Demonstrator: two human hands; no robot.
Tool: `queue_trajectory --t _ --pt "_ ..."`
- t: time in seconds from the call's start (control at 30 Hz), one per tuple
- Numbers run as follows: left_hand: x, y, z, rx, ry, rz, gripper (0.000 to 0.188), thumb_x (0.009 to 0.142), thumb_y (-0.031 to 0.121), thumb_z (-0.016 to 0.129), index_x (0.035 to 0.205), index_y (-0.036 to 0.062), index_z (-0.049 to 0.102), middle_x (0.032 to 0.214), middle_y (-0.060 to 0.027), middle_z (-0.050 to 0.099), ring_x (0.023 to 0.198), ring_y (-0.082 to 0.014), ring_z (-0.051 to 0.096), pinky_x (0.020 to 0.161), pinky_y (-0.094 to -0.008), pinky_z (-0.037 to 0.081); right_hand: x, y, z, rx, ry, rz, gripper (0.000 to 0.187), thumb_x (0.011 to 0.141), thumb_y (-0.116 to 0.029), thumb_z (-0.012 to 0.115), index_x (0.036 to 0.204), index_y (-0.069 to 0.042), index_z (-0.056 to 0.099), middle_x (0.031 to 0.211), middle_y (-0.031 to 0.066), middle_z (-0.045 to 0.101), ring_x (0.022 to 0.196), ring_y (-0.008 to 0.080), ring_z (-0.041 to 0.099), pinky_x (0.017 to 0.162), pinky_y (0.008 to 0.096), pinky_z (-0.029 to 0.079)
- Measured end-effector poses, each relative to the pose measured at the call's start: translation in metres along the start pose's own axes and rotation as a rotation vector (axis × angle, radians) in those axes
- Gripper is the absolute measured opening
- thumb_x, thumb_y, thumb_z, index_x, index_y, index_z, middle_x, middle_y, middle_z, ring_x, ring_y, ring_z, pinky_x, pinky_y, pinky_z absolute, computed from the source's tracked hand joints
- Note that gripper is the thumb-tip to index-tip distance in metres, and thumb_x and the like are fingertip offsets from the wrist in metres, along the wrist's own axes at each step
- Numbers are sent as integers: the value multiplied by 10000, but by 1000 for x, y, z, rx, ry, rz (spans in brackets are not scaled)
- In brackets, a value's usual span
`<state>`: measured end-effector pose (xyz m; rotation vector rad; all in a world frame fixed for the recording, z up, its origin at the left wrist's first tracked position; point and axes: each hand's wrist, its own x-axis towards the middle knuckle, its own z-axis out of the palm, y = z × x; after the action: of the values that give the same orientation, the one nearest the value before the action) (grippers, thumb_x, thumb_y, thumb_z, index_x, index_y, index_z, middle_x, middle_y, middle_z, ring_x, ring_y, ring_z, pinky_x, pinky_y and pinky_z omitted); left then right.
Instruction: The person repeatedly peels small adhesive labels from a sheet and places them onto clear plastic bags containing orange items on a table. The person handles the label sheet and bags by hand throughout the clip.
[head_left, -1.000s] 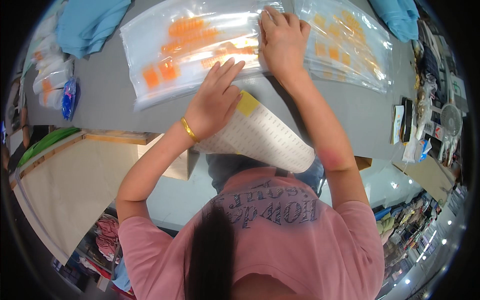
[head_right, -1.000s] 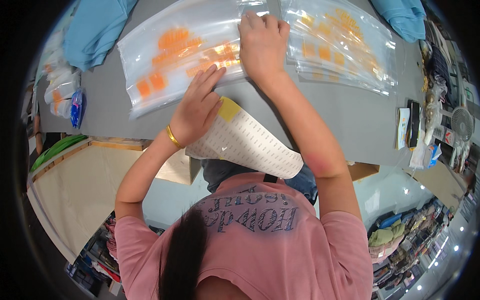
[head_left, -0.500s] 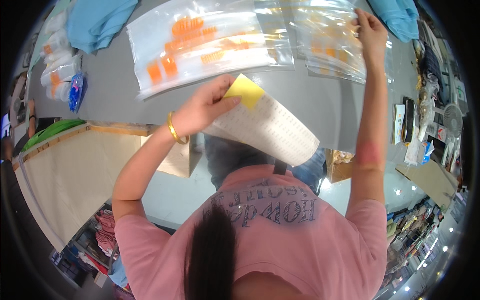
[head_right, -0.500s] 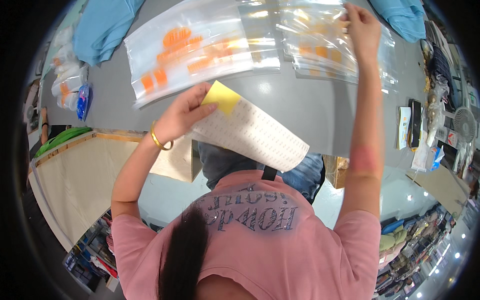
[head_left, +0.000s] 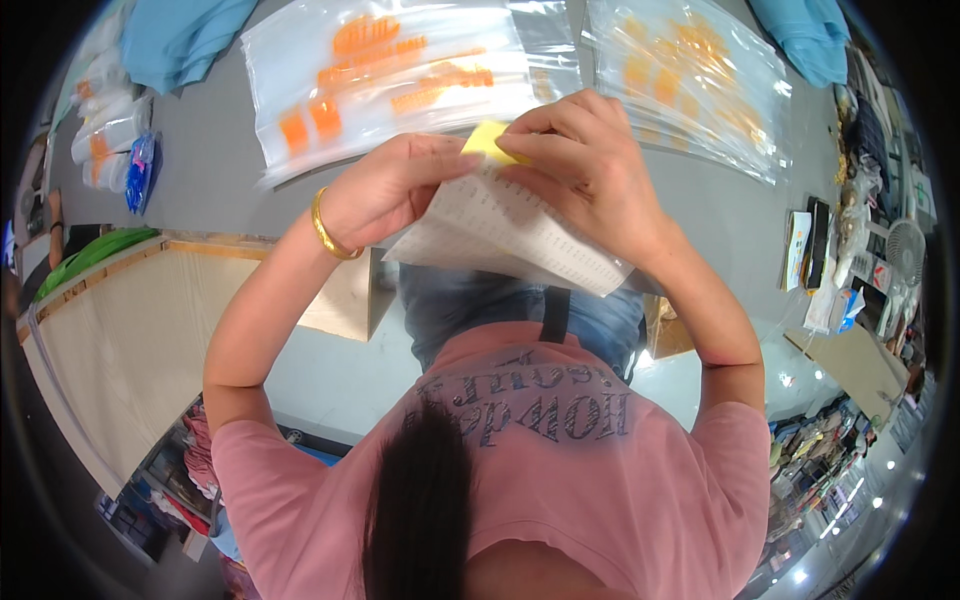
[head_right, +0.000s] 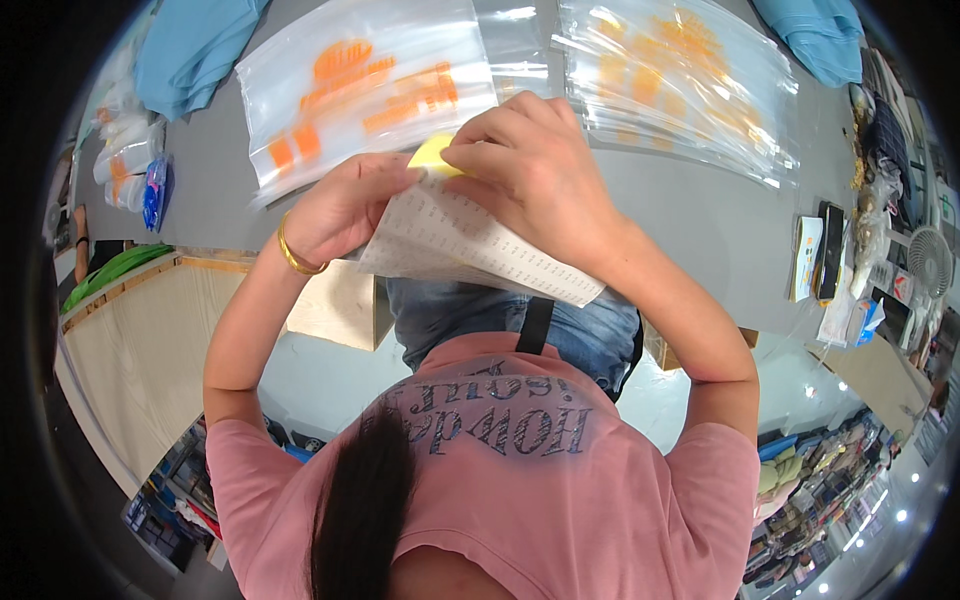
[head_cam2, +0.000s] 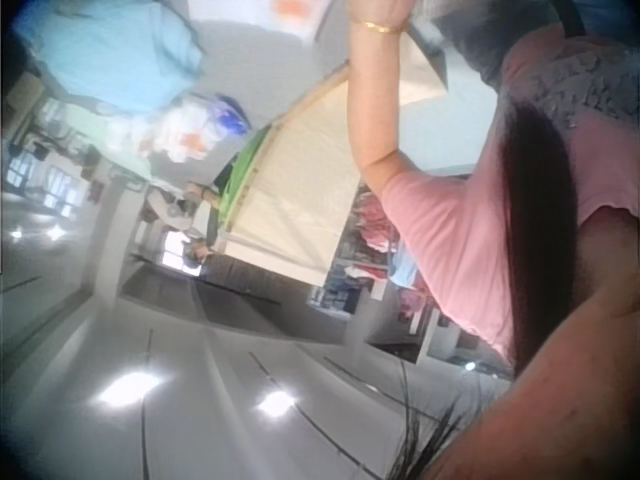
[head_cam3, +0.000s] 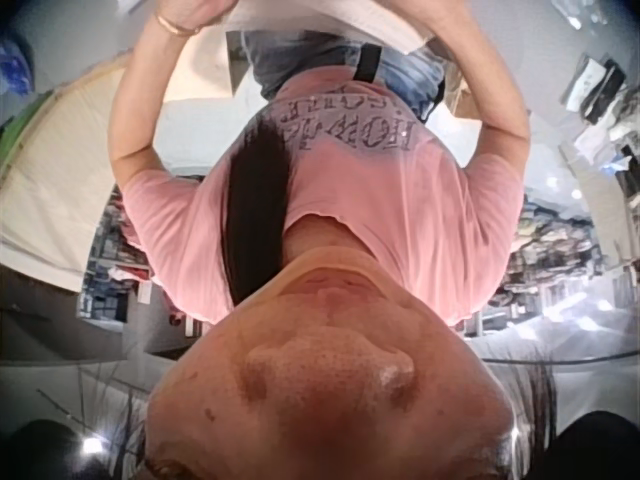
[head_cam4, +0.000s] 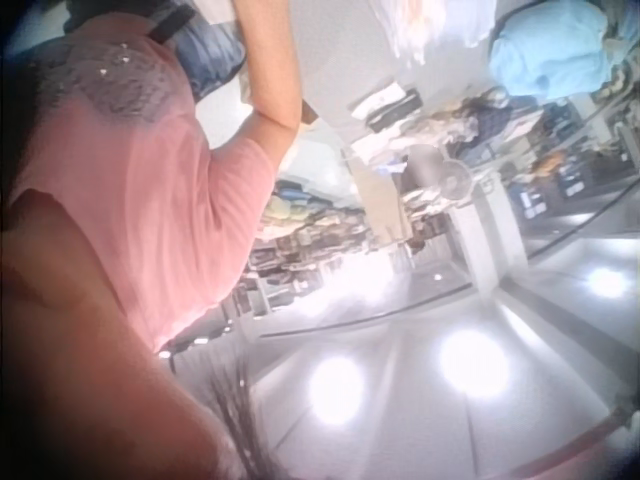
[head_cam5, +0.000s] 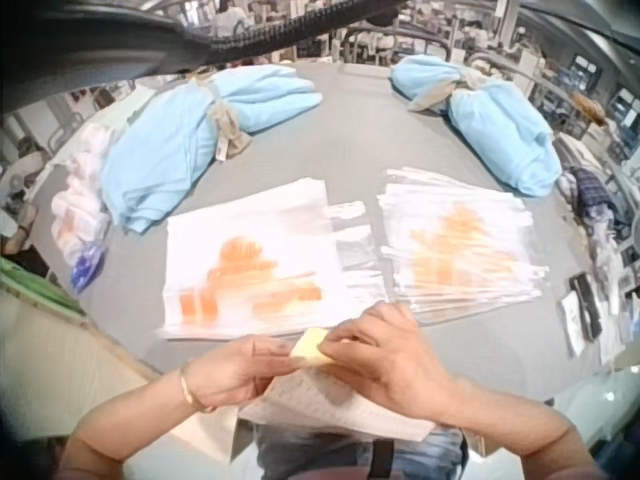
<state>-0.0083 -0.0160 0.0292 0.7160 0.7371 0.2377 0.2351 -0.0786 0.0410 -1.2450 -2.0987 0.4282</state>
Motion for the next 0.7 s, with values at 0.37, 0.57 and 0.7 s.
queue_trajectory --t 0.37,0.57,0.7 --pt "-5 -3 -7 200 61 19 289 1061 283 648 1209 59 756 758 129 509 662 20 375 557 -198 268 17 1 10 15 38 -51 172 824 -142 818 992 -115 795 997 -15 711 965 222 605 856 381 415" --pt "-10 4 -3 284 -5 35 349 1063 316 646 1236 31 748 771 131 521 703 22 399 594 -184 311 16 -7 -1 77 -68 -2 179 820 -94 814 998 -86 796 1024 7 732 947 230 618 851 363 425" --pt "-3 0 -4 347 -6 102 359 1068 316 638 1220 12 752 807 120 553 735 19 433 628 -181 347 13 -16 -2 23 -61 -8 134 820 -138 815 949 -121 784 980 -31 718 916 213 606 842 377 406"
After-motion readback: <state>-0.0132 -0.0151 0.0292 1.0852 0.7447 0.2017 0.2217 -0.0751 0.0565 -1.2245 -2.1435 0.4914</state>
